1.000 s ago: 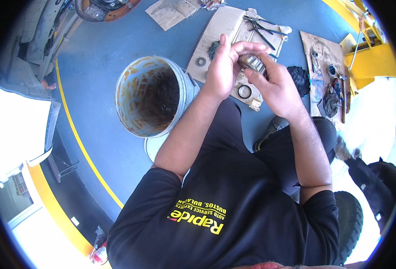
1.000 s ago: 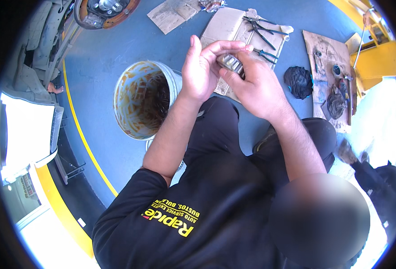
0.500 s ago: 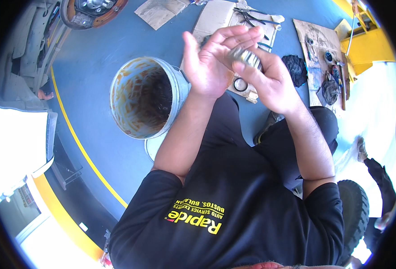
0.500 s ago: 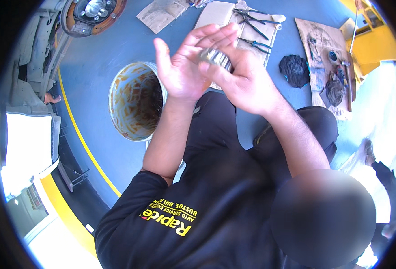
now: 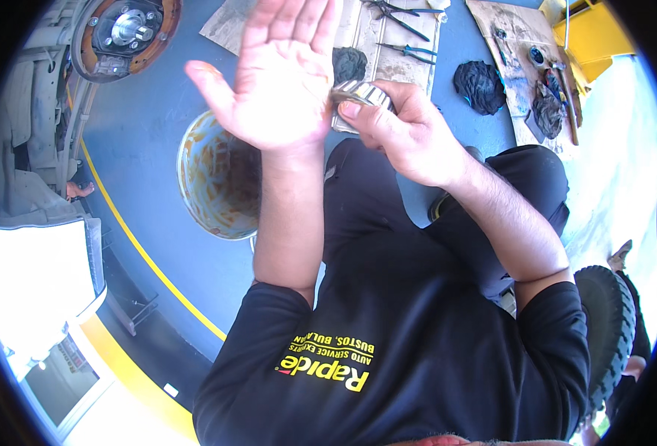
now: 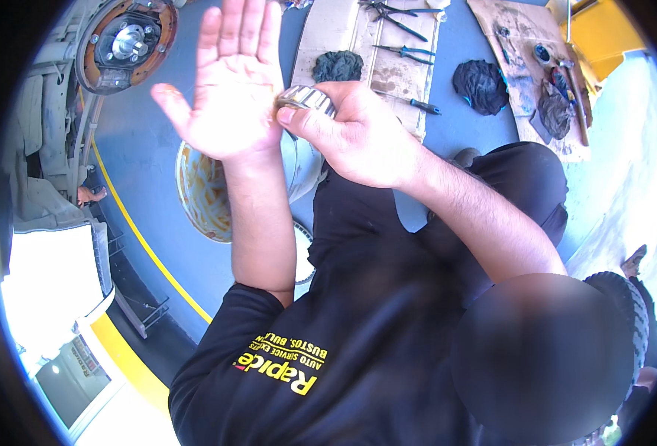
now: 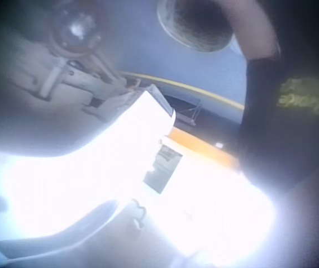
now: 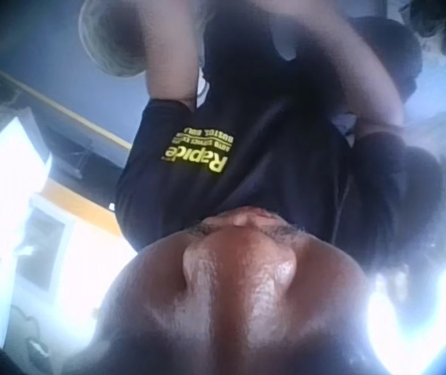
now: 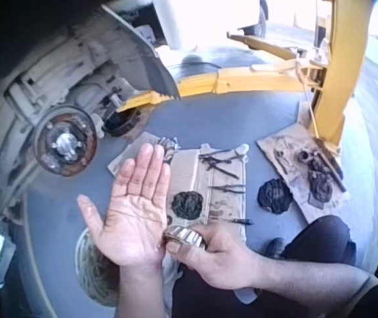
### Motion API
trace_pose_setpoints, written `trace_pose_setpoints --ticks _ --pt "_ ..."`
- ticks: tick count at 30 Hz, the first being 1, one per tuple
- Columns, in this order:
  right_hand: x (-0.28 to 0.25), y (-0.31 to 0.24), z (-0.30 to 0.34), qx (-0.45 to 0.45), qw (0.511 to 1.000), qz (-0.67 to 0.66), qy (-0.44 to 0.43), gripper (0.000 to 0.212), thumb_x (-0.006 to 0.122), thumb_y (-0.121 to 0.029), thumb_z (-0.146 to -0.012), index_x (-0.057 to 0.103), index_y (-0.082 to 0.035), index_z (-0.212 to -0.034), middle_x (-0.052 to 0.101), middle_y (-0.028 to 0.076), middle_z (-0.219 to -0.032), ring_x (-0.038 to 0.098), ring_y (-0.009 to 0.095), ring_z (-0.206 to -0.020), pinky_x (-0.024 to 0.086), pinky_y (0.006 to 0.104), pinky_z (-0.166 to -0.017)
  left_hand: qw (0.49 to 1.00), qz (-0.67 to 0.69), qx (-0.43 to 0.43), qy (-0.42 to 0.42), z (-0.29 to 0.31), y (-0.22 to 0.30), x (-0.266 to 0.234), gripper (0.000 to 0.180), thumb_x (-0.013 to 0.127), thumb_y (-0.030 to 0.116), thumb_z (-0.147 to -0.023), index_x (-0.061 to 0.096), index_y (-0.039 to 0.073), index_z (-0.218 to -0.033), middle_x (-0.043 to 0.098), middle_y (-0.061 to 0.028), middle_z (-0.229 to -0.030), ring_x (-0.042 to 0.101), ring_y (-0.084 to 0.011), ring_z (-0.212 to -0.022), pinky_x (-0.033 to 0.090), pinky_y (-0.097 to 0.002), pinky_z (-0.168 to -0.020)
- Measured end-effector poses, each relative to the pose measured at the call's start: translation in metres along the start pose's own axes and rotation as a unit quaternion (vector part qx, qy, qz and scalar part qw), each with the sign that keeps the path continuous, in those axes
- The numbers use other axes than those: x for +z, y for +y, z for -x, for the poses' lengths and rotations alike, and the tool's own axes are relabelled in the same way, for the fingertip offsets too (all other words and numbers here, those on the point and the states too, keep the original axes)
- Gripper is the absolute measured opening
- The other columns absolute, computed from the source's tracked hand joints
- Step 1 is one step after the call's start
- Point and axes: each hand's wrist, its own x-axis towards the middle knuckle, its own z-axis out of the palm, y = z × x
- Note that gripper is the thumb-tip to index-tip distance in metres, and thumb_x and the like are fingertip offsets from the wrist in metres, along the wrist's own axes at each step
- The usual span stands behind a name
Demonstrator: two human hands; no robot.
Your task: The person applies grease to a tapered roller bearing by hand, rotating and pressing the bearing to spread the grease across the rollers and raceways. The person repeatedly scoops grease from a bucket and works it into the bearing throughout the clip.
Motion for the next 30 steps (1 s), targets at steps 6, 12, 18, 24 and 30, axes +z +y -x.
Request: trace_pose_setpoints --ticks 6,12,18,24,30 --pt "-0.008 -0.005 -0.004 0.112 0.950 -0.290 0.020 0.041 0.056 -0.029 -0.107 0.042 -0.014 -0.071 0.035 -0.006 -0.061 0.028 0.004 -0.052 0.021 0.0244 -0.047 0.981 -0.081 0.009 -0.179 -0.005 -0.001 -0.026 0.105 0.020 0.077 -0.103 0.046 -0.015 -0.146 0.038 -0.0406 -0.157 0.029 -0.0518 -0.153 0.018 -0.0578 -0.130" --pt "-0.004 0.003 -0.005 0.080 0.980 -0.179 -0.026 0.037 0.066 -0.036 -0.100 0.061 -0.007 -0.078 0.051 -0.005 -0.066 0.044 0.004 -0.060 0.035 0.0236 -0.054 0.978 -0.127 0.015 -0.168 -0.002 -0.016 -0.037 0.112 0.017 0.082 -0.099 0.050 -0.018 -0.137 0.050 -0.0412 -0.147 0.041 -0.0515 -0.146 0.025 -0.0586 -0.127" --pt "-0.008 0.003 -0.005 0.004 0.998 -0.054 -0.023 0.034 0.067 -0.035 -0.100 0.066 -0.002 -0.089 0.059 -0.002 -0.070 0.054 0.004 -0.067 0.043 0.0262 -0.058 0.960 -0.240 -0.076 -0.120 0.009 -0.027 -0.038 0.122 0.012 0.088 -0.095 0.051 -0.021 -0.134 0.054 -0.0407 -0.142 0.046 -0.0483 -0.143 0.027 -0.0563 -0.126" --pt "-0.011 -0.001 -0.010 -0.104 0.993 0.035 0.054 0.032 0.065 -0.029 -0.098 0.070 0.003 -0.104 0.070 0.007 -0.077 0.067 0.013 -0.073 0.055 0.0334 -0.068 0.977 -0.153 -0.134 -0.060 0.016 -0.016 -0.020 0.126 0.006 0.089 -0.093 0.052 -0.021 -0.134 0.054 -0.0402 -0.142 0.048 -0.0466 -0.143 0.029 -0.0526 -0.125" --pt "-0.008 -0.009 0.000 -0.001 0.995 0.089 -0.051 0.032 0.060 -0.020 -0.087 0.069 0.003 -0.108 0.068 0.016 -0.069 0.072 0.024 -0.069 0.058 0.0404 -0.068 0.983 -0.076 -0.147 -0.074 0.015 -0.019 -0.024 0.125 0.006 0.089 -0.094 0.052 -0.020 -0.136 0.052 -0.0382 -0.146 0.045 -0.0461 -0.145 0.025 -0.0519 -0.127"
